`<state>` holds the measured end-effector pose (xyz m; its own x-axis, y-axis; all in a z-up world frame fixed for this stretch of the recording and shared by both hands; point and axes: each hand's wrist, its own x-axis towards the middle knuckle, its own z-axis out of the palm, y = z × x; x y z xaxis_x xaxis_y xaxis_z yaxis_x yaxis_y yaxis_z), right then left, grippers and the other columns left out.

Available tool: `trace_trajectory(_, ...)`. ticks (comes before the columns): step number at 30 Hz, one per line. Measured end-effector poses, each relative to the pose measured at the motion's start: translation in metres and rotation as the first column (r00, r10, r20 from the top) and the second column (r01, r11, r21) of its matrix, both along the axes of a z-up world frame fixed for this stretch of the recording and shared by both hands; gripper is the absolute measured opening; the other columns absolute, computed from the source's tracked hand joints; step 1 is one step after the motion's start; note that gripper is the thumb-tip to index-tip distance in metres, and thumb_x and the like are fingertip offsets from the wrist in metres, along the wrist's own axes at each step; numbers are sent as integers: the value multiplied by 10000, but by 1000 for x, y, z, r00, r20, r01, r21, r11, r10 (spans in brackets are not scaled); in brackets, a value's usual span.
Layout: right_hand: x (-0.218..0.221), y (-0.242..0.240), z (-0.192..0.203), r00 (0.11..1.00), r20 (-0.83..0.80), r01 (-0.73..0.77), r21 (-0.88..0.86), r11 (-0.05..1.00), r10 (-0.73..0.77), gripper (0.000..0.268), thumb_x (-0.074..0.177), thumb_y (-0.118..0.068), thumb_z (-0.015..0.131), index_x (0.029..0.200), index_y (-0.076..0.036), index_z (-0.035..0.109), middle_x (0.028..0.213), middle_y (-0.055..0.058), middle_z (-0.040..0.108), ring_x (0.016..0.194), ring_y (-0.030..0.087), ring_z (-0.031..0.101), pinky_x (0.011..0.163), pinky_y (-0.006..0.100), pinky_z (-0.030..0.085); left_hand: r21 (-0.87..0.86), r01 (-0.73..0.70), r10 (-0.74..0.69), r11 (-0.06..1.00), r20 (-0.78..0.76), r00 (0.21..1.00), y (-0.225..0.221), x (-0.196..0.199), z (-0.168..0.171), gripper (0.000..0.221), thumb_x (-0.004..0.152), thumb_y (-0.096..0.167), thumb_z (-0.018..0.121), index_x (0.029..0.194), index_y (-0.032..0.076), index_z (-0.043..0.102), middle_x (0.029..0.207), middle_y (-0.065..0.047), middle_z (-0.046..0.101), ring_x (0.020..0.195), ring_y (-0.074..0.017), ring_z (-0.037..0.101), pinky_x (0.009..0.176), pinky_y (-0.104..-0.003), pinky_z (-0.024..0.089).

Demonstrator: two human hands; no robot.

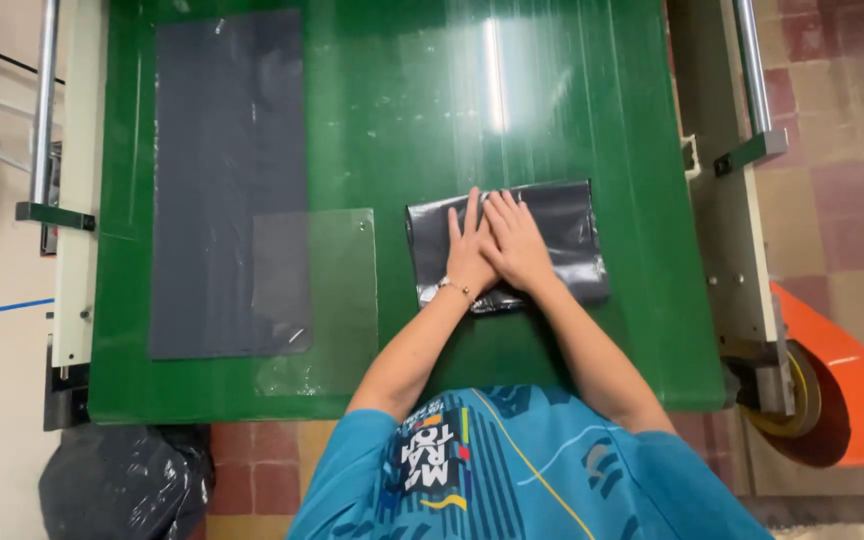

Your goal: Folding black plastic bags and inserting them into clear plastic sleeves for packaging

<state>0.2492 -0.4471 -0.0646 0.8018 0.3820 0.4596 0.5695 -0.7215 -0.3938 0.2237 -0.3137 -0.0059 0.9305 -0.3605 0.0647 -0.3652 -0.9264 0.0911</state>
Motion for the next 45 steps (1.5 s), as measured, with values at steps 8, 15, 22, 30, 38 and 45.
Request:
trace_trajectory(8,0,-121,16,980,29,198,-280,939,-197,674,964,-265,675,1532,36,473,1594,242,453,1505,409,366,1217,579,277,-196,39,-68,980,-143,987,84,-65,15,1254,662,730,732,1600,34,274,1703,-185,190,1584,-386,144,1208,-652,293)
trace_trajectory(15,-133,-21,26,969,-89,-247,-294,923,231,855,638,-284,831,1406,-52,536,1490,196,525,1449,400,449,1230,549,329,62,436,-423,898,398,814,77,-89,-41,193,929,419,550,822,258,558,794,49,547,698,-186,579,536,-365,460)
trace_trajectory(22,-174,-50,53,899,-361,-140,302,943,249,717,692,9,596,1407,-39,572,1159,194,702,1082,400,667,1027,547,484,-778,119,-684,617,-455,571,28,-10,23,388,953,402,575,848,92,785,906,-116,779,917,-321,735,861,-437,587)
trace_trajectory(30,-154,-112,-63,487,-854,844,514,151,185,91,1082,-275,587,1124,-210,635,867,-6,697,694,98,709,572,216,574,-558,-628,-203,543,-812,547,61,55,-45,735,952,643,575,1202,-31,729,1272,-269,687,1214,-370,659,944,-407,575)
trace_trajectory(38,-151,-140,-40,364,-901,860,423,285,236,120,1101,-260,543,1205,-205,520,1102,7,614,924,196,680,837,452,623,-425,-37,11,904,-62,998,23,54,-133,786,828,739,635,1287,120,478,1186,-128,561,1131,-356,651,1009,-462,555)
trace_trajectory(45,-175,-79,29,868,-257,494,347,797,-426,257,948,-1,773,1183,-74,699,1098,102,592,966,255,579,814,363,493,-411,-220,242,885,1,970,159,-71,-15,456,911,630,591,1194,278,533,1187,37,524,1189,-245,569,830,-437,604)
